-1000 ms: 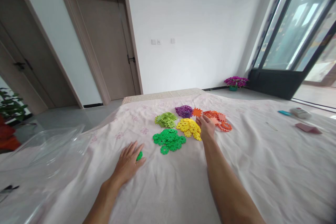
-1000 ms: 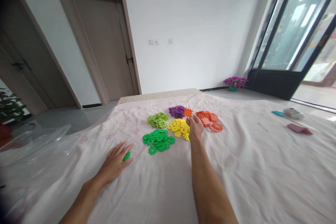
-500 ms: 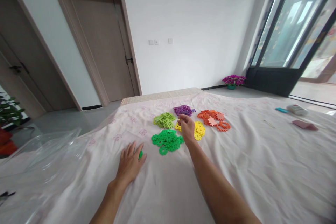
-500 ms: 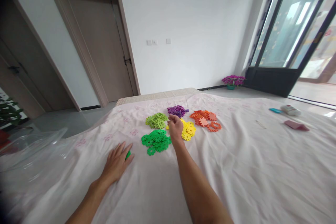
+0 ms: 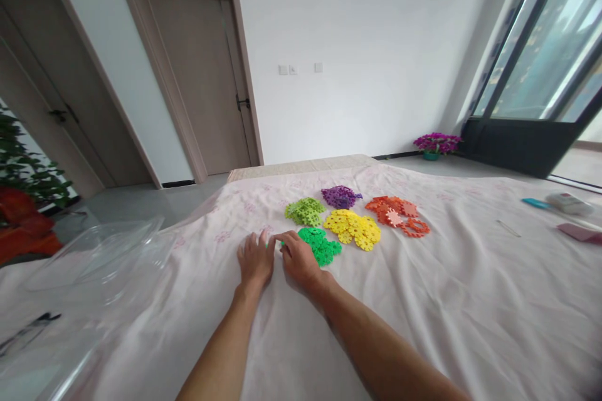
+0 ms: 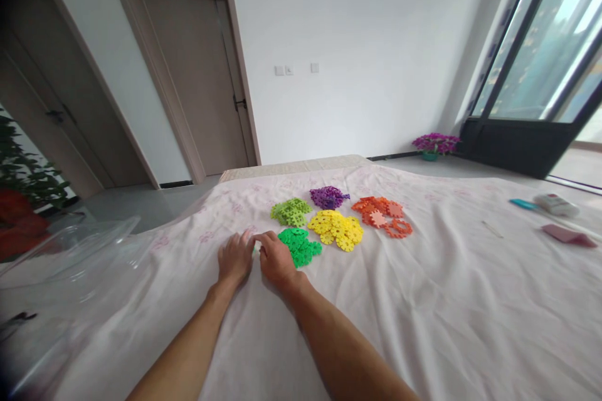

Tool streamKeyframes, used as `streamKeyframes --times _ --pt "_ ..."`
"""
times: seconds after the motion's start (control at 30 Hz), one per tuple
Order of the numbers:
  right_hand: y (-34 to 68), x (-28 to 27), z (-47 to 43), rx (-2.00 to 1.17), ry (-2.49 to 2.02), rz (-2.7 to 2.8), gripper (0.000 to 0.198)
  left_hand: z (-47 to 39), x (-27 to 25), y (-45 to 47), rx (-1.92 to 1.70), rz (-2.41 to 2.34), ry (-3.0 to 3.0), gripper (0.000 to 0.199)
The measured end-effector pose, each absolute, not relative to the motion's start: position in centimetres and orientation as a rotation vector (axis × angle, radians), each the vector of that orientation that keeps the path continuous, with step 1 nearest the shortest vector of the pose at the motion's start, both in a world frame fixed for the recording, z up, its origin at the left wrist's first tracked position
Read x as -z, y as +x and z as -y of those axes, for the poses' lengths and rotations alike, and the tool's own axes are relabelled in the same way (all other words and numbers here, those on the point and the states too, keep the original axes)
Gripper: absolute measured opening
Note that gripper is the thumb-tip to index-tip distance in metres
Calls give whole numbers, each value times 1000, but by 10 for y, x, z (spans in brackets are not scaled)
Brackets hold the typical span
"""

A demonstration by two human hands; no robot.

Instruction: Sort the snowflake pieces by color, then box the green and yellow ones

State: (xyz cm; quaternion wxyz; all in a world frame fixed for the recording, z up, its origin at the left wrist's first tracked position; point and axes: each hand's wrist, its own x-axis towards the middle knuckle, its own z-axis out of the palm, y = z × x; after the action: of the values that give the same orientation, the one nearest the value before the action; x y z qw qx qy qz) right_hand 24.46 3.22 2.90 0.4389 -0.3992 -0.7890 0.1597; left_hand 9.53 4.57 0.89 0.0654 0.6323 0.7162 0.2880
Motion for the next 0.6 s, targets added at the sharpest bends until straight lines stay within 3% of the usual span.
streamKeyframes --times 0.2,0.3,0.43,0.6 --pt "245 -30 -26 -324 -1017 2203 33 -50 -9 65 -1301 -1675 1673 59" --pt "244 -36 -21 -250 -932 2344 31 -39 -1 49 -1195 -1689 1801 57" --pt "241 -42 -17 -168 -900 2478 48 -22 6 32 -919 -1891 2159 46" --pt "236 -46 -13 -102 -899 2528 33 -8 -2 26 -772 -2023 2271 44"
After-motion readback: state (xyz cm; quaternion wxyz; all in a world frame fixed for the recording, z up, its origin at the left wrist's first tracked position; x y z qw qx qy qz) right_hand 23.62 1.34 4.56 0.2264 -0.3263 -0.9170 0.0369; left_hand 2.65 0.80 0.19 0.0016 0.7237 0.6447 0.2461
